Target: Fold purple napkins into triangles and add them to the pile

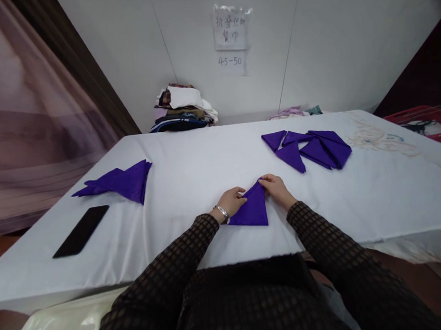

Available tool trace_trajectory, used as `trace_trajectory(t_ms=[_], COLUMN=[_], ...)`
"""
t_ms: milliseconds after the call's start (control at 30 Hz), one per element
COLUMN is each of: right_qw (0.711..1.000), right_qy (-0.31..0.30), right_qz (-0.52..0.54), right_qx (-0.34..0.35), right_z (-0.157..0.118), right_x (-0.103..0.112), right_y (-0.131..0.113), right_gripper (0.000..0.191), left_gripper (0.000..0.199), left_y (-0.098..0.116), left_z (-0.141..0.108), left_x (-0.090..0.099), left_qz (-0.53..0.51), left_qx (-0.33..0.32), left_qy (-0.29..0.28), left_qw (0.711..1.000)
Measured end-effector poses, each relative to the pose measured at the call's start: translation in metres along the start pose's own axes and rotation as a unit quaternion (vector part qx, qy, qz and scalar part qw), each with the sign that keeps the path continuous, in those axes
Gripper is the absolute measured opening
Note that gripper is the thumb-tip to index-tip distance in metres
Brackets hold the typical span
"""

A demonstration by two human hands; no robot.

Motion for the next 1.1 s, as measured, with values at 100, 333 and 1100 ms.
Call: trace_trajectory(t_ms=[100, 333, 1100], right_qw=[1.0, 0.997, 0.987], right_qy=[0.0, -0.071, -0.148], right_qz=[-0.012, 0.029, 0.046], right_qx=[0.011, 0.023, 0.045], right_z=[0.002, -0.006, -0.017], right_x=[0.002, 0.002, -0.002], right_y=[-0.003, -0.005, -0.004], right_gripper=[0.018, 0.035, 0.042], left_gripper=[0.024, 0.021, 0.021], left_y=[-0.004, 0.004, 0.036], left_z=[-0.007, 0.0, 0.017], left_x=[0.007, 0.036, -0.02], left_qz=[0.047, 0.123, 0.047], left_qx=[-0.023, -0.07, -0.118], left_qy=[0.01, 0.079, 0.006], left_qw=[0.999, 0.987, 0.992])
Point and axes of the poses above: each hand's wrist, its own z-axis towards the middle knuckle, its own x-axis out of the back of the hand, y = z × x, the point moved 6 cm from there along z, towards the middle knuckle, and after that the axes turned 12 degrees about y, right-handed, at the moved point
